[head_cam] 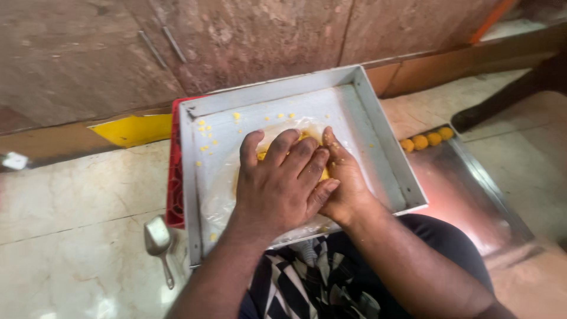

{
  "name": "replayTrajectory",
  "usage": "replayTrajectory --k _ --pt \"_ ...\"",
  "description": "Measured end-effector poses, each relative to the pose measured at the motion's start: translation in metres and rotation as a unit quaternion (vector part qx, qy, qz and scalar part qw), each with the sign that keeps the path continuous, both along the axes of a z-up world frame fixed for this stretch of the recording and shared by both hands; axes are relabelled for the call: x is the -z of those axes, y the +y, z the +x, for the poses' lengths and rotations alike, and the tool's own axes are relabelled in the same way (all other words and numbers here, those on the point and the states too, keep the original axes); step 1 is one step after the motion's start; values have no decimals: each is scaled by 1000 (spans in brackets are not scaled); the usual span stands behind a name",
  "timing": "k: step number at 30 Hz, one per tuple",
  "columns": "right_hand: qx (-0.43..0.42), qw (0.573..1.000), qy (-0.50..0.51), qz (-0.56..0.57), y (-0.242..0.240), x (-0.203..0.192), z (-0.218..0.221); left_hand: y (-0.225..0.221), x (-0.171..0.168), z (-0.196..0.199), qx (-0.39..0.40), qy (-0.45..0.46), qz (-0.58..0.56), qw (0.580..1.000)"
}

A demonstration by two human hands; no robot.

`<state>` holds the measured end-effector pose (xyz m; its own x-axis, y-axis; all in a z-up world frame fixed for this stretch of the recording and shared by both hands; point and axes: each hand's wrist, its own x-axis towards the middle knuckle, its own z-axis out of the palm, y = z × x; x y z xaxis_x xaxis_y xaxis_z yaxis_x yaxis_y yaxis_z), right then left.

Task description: The person forms round yellow sweets by hand, taking small portions of a crumbly mixture from a tray and rolling them into balls.

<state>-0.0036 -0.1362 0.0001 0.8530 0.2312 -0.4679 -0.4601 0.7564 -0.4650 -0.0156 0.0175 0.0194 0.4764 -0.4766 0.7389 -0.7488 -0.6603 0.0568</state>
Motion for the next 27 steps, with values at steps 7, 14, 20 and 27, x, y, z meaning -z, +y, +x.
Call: replayTrajectory --k 7,14,20,27 --pt "-10 992 -59 114 -7 43 7 -11 14 23 84 -62 147 984" --pt "-17 990 -107 91 -15 24 12 -19 13 27 115 37 64 991" --pt "-9 999 -26 35 -26 9 18 -27 18 34 73 -4 156 985" --pt "-10 997 -23 78 -6 18 14 -23 13 37 61 120 -41 990"
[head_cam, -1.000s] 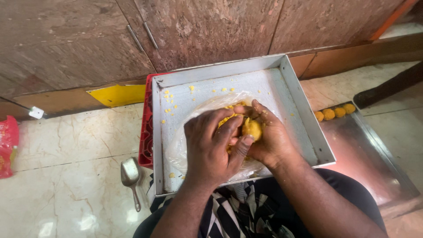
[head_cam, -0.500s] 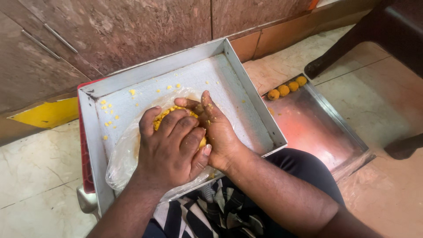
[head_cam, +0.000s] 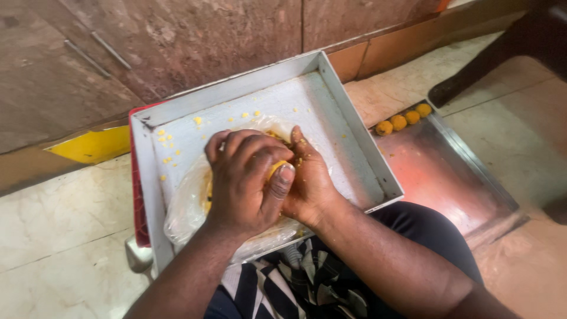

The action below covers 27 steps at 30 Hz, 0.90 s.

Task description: The person forms round yellow sweets by hand, taking small portions of a crumbly mixture from a tray and rolling them into balls.

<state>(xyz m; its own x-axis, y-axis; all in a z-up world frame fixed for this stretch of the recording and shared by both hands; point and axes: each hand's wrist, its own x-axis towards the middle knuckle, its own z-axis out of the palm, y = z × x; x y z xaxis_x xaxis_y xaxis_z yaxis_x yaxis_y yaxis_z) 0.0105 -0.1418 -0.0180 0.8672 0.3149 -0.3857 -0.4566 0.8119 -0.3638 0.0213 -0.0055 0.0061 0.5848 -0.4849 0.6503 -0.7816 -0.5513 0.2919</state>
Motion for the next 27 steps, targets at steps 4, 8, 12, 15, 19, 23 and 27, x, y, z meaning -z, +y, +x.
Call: replayTrajectory --k 4,8,12,15,19,23,27 --pt "12 997 -11 79 -2 5 -4 1 -4 -8 46 0 9 999" --pt "64 997 27 -35 -5 -6 -4 4 -4 -13 36 -132 148 979" --pt "1 996 63 -66 -9 -19 -7 18 2 0 34 -250 214 944" --pt "0 997 35 -67 -6 -18 -13 19 15 1 69 -297 234 923" --pt "8 993 13 -120 -9 -25 -14 16 19 6 65 -279 183 941" --pt "36 997 -74 0 -14 -26 -5 6 4 5 0 -28 -3 1000" --pt "55 997 -39 -30 -7 -13 -7 3 -9 -8 36 -16 -38 999"
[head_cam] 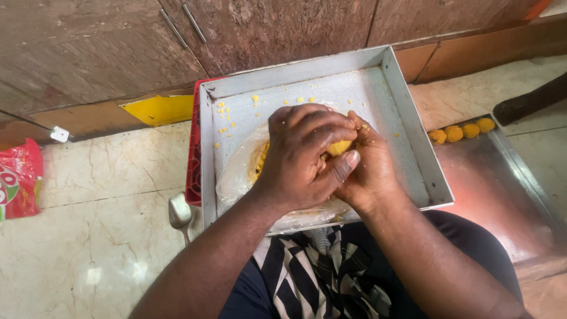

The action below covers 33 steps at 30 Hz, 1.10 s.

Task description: The person forms round yellow sweets by hand, taking small portions of a crumbly mixture from a tray and rolling them into balls.

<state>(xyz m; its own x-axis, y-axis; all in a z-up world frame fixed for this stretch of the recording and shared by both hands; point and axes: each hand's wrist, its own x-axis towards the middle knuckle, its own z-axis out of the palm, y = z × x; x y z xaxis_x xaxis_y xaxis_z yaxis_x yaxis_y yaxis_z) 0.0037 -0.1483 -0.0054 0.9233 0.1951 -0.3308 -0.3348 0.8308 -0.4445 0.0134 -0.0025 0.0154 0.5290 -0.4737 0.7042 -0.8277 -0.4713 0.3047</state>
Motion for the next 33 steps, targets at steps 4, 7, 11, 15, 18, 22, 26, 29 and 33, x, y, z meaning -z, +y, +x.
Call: replayTrajectory --k 4,7,11,15,18,22,26,29,33 --pt "-14 1000 11 21 -3 10 3 1 -1 -7 -10 15 50 999" --pt "-10 999 30 14 -5 9 3 0 4 -10 -39 -62 145 987" --pt "-18 997 3 69 -7 4 3 4 10 -7 -71 -127 177 973" --pt "-6 991 110 -71 -2 3 3 2 18 -7 -84 -176 225 955" --pt "-1 995 71 -73 -5 12 4 0 21 -10 -70 -184 230 953" --pt "12 998 38 -46 -5 -2 -1 1 17 -4 -73 -113 161 978" --pt "11 999 23 -47 -8 -17 6 14 20 1 10 235 -235 943" --pt "-12 999 -38 -7 -12 3 13 24 33 -6 -26 135 -304 943" --pt "-7 999 -48 18 -6 29 11 19 37 -6 -96 124 -219 963"
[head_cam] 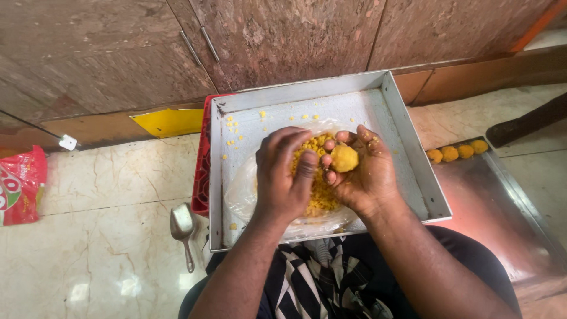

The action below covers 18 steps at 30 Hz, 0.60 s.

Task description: The person forms round yellow sweets by hand, taking small portions of a crumbly mixture from a tray and rolling them into balls.

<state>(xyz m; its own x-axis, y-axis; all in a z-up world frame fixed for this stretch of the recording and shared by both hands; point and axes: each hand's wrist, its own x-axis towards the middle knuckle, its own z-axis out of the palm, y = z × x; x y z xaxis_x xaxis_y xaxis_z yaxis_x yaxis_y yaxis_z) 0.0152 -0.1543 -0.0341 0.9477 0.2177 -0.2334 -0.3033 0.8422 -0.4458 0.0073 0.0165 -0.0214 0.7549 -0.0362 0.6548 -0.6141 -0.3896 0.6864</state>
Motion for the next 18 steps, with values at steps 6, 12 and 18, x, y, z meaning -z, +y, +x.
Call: replayTrajectory --k 6,12,18 --pt "32 980 170 -94 16 -56 -14 -15 -19 -4 46 -143 361 920" --pt "-2 997 80 -13 2 -25 -11 -14 -16 -6 28 -236 463 854" --pt "-5 998 66 -22 1 -36 -12 -17 -7 -1 -4 -260 442 858"
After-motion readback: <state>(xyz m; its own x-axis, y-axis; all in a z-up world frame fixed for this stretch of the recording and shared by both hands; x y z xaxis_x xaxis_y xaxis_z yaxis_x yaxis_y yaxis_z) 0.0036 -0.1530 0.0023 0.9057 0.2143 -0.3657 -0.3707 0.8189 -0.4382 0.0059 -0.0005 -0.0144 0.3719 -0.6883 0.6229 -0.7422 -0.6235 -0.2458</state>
